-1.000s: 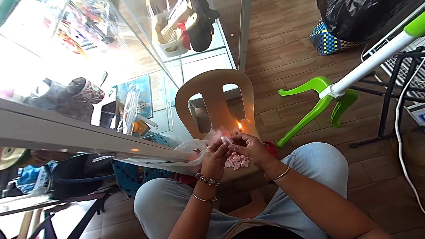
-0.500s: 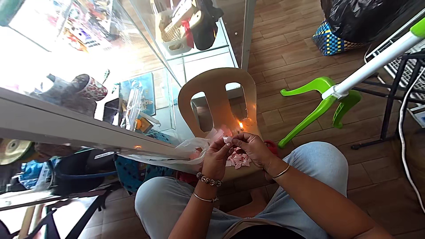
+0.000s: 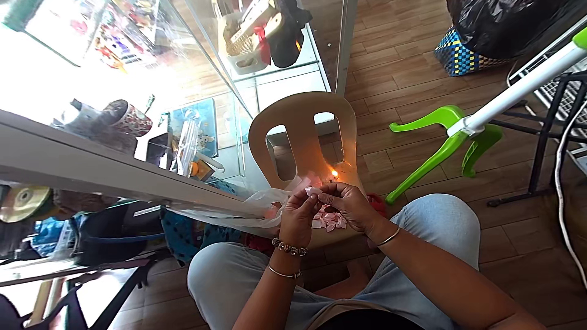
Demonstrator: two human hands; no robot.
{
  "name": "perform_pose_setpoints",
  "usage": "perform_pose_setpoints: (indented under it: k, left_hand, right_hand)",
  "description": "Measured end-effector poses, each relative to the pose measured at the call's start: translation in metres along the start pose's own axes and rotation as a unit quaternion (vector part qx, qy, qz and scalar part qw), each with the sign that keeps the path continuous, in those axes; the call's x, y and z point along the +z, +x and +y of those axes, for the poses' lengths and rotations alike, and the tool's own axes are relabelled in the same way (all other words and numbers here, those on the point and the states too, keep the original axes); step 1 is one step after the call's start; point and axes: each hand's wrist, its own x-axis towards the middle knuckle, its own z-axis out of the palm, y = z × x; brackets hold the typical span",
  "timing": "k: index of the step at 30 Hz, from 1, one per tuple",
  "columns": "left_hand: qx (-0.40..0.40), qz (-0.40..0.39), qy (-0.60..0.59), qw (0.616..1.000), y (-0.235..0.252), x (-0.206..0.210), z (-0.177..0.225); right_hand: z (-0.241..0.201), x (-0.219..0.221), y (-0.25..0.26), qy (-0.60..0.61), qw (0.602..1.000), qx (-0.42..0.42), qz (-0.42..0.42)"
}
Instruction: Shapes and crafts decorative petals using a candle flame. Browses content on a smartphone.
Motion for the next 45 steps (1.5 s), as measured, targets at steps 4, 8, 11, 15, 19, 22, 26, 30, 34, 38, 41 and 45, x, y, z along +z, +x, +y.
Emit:
perform_pose_setpoints:
  k: [4, 8, 11, 15, 19, 22, 26, 30, 34, 38, 41, 45]
  left_hand:
    - [-0.002, 0.0, 0.014, 1.0, -0.001, 0.002, 0.0]
    - [-0.046, -0.016, 0.05, 0.998, -0.002, 0.001, 0.004]
    - [-0.122, -0.053, 0.073, 0.988, -0.003, -0.002, 0.013]
    - [-0.162, -0.064, 0.066, 0.983, -0.004, -0.002, 0.018]
    - [-0.149, -0.056, 0.04, 0.987, -0.003, -0.002, 0.019]
    - [-0.14, -0.07, 0.02, 0.987, -0.001, -0.004, 0.019]
    - [-0.128, -0.069, 0.01, 0.989, -0.001, -0.004, 0.018]
    - [-0.099, -0.046, 0.014, 0.994, 0.0, -0.005, 0.014]
    - [-0.06, -0.026, 0.047, 0.997, -0.002, -0.003, 0.014]
    - [-0.006, -0.032, 0.087, 0.996, -0.003, -0.006, 0.012]
    - [0.054, -0.06, 0.15, 0.985, -0.002, -0.011, 0.009]
    - [0.112, -0.09, 0.209, 0.967, -0.004, -0.014, 0.007]
  right_hand:
    - [0.001, 0.0, 0.001, 0.026, 0.999, 0.018, 0.018]
    - [0.002, -0.005, 0.004, -0.059, 0.997, -0.033, 0.029]
    - [0.01, -0.014, 0.005, -0.27, 0.934, -0.229, 0.039]
    - [0.022, -0.029, 0.008, -0.446, 0.762, -0.469, 0.022]
    - [0.021, -0.037, 0.005, -0.491, 0.682, -0.542, 0.015]
    - [0.021, -0.039, 0.005, -0.505, 0.655, -0.563, 0.008]
    - [0.02, -0.038, 0.005, -0.51, 0.647, -0.567, -0.002]
    - [0.02, -0.036, 0.006, -0.511, 0.653, -0.56, -0.006]
    - [0.02, -0.034, 0.006, -0.501, 0.671, -0.547, -0.01]
    - [0.02, -0.031, 0.005, -0.48, 0.709, -0.516, -0.015]
    - [0.022, -0.025, 0.004, -0.439, 0.773, -0.458, -0.014]
    - [0.022, -0.017, 0.001, -0.362, 0.84, -0.405, -0.005]
